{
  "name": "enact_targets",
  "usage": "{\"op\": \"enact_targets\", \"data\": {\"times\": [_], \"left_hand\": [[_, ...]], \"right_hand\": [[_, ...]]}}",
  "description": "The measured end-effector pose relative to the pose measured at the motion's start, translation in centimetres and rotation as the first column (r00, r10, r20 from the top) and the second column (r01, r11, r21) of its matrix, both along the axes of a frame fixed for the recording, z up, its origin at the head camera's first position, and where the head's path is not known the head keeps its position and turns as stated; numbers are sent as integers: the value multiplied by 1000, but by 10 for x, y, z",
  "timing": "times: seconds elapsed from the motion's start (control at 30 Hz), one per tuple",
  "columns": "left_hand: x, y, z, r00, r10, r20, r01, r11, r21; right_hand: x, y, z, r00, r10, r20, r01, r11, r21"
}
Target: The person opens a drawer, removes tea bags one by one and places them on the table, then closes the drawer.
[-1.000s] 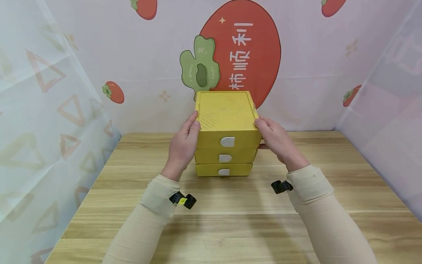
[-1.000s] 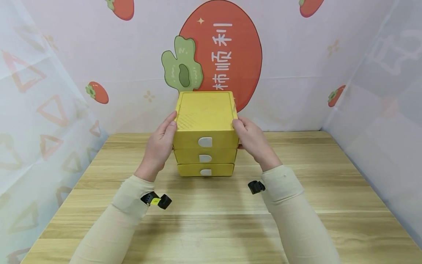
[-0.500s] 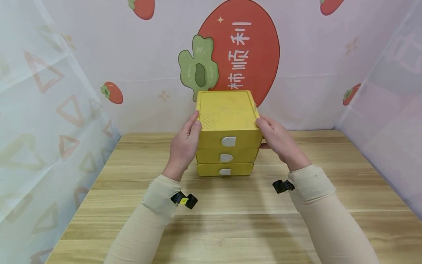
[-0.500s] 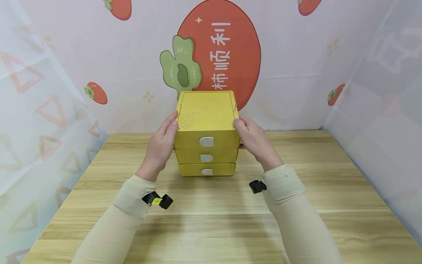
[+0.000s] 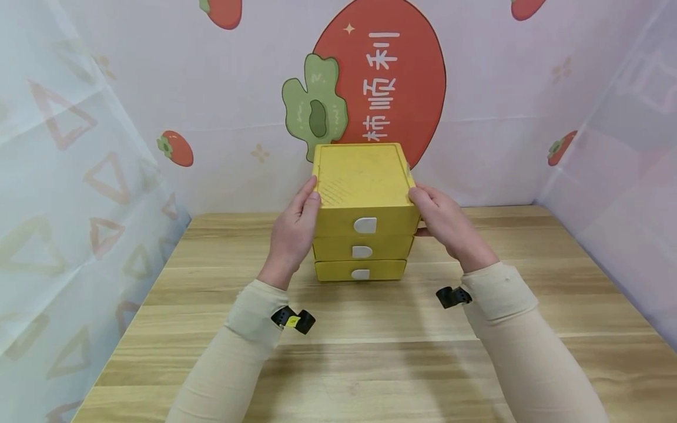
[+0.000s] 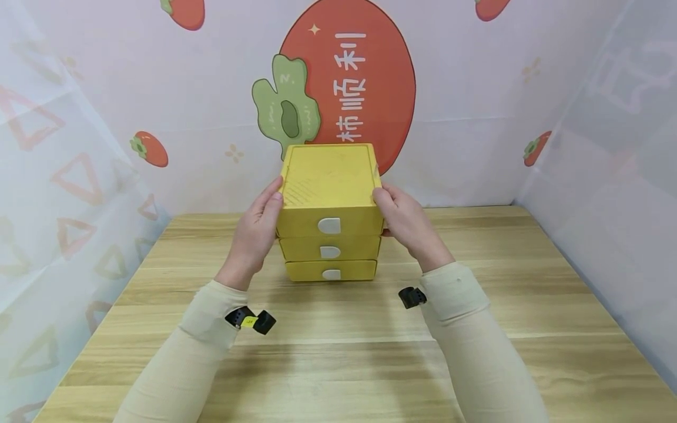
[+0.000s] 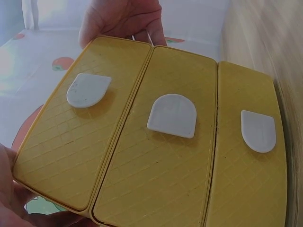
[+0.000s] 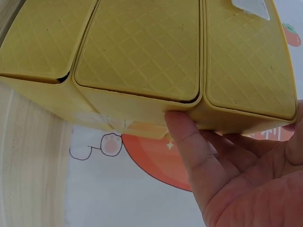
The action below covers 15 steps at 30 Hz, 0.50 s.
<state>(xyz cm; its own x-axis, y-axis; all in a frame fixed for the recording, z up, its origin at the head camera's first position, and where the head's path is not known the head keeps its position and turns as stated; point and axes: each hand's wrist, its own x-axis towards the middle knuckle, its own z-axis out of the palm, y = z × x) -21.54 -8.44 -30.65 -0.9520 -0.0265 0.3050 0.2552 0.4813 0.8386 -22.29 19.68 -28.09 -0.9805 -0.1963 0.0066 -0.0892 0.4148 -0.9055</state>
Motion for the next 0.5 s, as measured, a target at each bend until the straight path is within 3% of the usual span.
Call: {"op": "enact_targets", "data": {"times": [0.3,0.5], "left_hand": [[-2,-2,2,999,-33,8,33,998,52],[-7,-4,3,992,-121,39,114,983,147]], "right_hand": [[0,-3,1,1000,-7,-4,6,1000,-11],[0,-3,1,1000,-10,4,10,1000,-17]]}}
